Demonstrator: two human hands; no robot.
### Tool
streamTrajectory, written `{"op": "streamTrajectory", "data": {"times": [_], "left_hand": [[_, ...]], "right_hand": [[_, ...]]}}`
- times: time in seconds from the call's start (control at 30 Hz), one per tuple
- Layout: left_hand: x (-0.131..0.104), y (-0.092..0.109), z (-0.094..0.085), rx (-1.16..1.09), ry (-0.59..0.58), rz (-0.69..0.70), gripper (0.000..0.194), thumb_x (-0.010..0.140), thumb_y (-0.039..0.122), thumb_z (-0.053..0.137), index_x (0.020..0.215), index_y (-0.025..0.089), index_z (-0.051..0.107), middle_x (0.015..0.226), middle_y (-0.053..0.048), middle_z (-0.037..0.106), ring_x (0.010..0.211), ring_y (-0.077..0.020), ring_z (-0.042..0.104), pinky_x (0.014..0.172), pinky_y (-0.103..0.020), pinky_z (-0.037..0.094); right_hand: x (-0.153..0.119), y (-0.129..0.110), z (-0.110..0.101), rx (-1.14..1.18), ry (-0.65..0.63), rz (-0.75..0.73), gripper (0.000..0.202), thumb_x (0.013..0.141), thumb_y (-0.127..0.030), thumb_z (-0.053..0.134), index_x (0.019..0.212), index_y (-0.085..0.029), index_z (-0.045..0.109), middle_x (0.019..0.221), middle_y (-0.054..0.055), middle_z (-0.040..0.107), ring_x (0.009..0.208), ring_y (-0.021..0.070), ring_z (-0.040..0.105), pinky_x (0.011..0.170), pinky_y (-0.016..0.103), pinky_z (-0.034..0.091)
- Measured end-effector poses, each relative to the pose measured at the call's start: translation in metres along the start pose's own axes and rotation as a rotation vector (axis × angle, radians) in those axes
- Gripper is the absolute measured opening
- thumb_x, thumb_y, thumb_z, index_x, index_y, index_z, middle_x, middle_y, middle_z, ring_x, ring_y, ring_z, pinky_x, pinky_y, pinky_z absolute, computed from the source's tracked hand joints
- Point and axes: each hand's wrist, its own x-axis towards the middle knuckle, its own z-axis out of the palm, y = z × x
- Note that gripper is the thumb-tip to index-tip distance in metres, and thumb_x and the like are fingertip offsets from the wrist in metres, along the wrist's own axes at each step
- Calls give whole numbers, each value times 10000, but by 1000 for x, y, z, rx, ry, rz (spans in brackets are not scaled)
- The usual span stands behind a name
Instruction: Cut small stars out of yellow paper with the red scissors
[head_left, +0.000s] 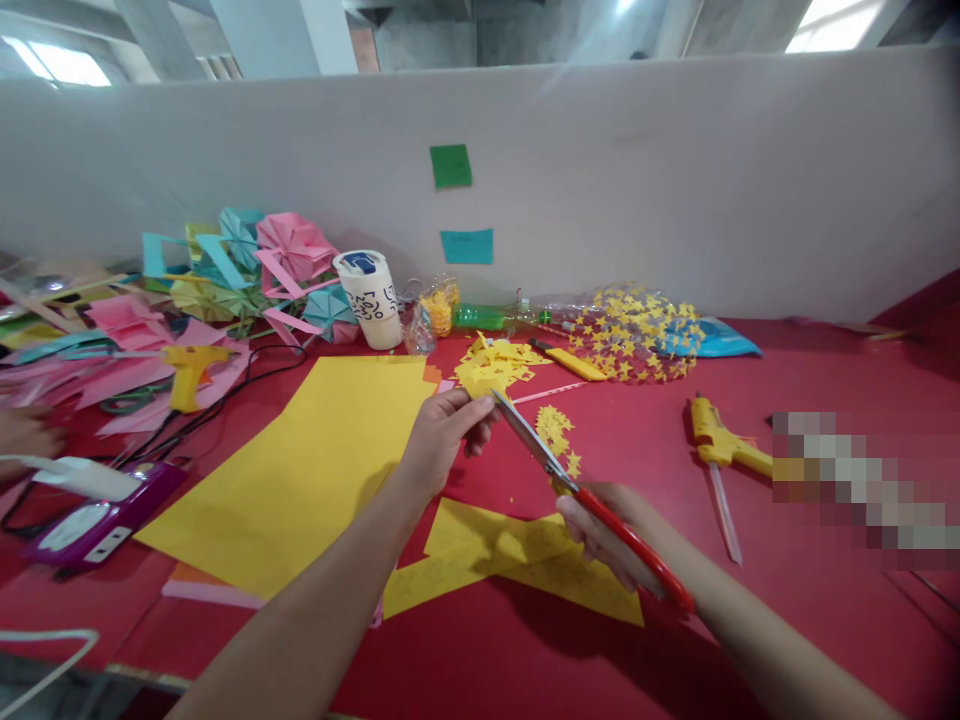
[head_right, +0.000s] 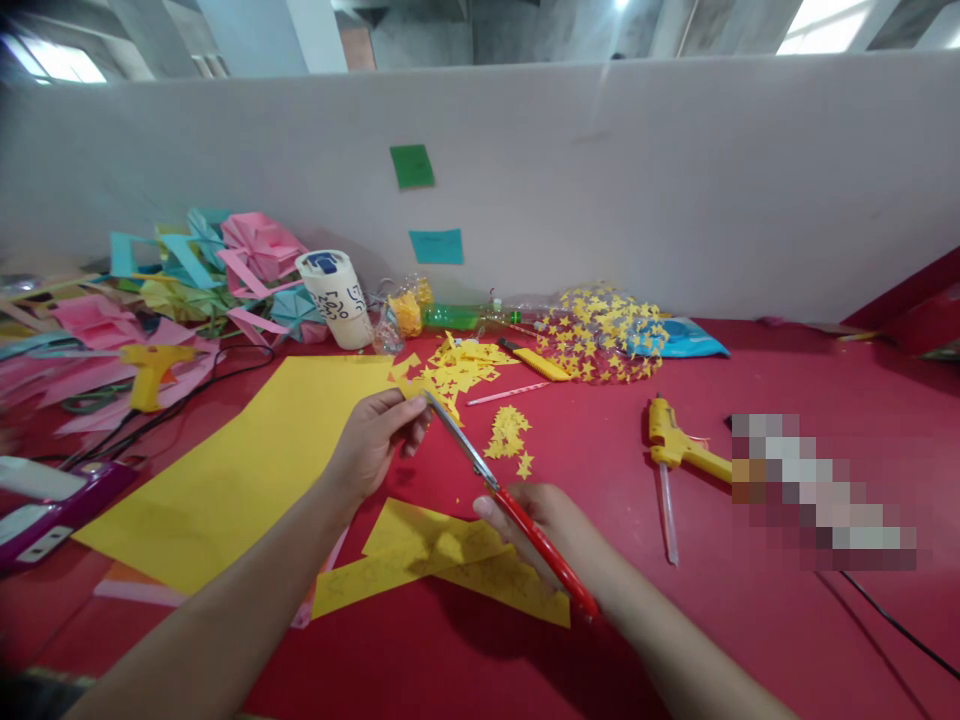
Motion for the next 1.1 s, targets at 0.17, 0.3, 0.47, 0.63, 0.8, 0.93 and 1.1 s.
{"op": "streamTrajectory", "data": {"times": [0.17, 0.3, 0.47, 0.63, 0.8, 0.93, 1.1], "left_hand": [[1, 0, -1, 5, -9, 5, 231, 773, 325, 702, 635, 144, 663, 482, 21, 580, 397, -59, 481, 386, -165, 360], [1, -1, -2, 2, -21, 3, 234, 782, 326, 694, 638, 145, 663, 482, 22, 582, 394, -59, 482, 385, -165, 361], [1, -1, -2, 3, -16, -7, 226, 773, 319, 702, 635, 145, 660, 477, 22, 578, 392, -60, 479, 384, -166, 360], [2, -1, -3, 6, -23, 20, 237, 785, 328, 679, 639, 142, 666, 493, 14, 583, 413, -67, 485, 390, -172, 365], [3, -3, -6, -3, 29, 83, 213, 778, 306, 677, 635, 151, 653, 504, 22, 580, 426, -66, 489, 404, -175, 370], [1, -4, -4, 2, 39, 71, 203, 758, 310, 703, 638, 151, 661, 506, 24, 579, 434, -63, 489, 419, -175, 370], [-1, -6, 1, 19, 42, 87, 244, 774, 337, 697, 623, 153, 643, 494, 28, 564, 419, -58, 465, 415, -180, 349]], "right_hand": [[-1, -1, -1, -44, 12, 24, 511, 822, -686, 524, 670, -201, 466, 511, -65, 407, 334, 57, 377, 289, 149, 287], [-1, -1, -2, -54, 10, 14, 522, 827, -691, 513, 654, -203, 449, 512, -61, 413, 337, 58, 387, 295, 149, 290], [-1, -2, -2, -49, 23, -9, 528, 831, -695, 509, 645, -207, 428, 517, -62, 407, 347, 60, 388, 300, 152, 284], [-2, 1, -2, -76, 7, -26, 513, 849, -666, 520, 649, -205, 422, 531, -58, 410, 379, 67, 398, 327, 156, 286], [-3, 4, -2, -85, -4, -68, 503, 868, -641, 521, 648, -198, 433, 551, -46, 439, 405, 69, 425, 347, 151, 278], [-1, 6, -1, -4, -10, -61, 503, 858, -670, 505, 699, -193, 476, 536, -64, 428, 363, 62, 419, 329, 150, 303], [2, 7, 2, 97, -56, -10, 492, 834, -666, 533, 676, -204, 466, 456, -77, 433, 313, 62, 413, 310, 151, 308]]}}
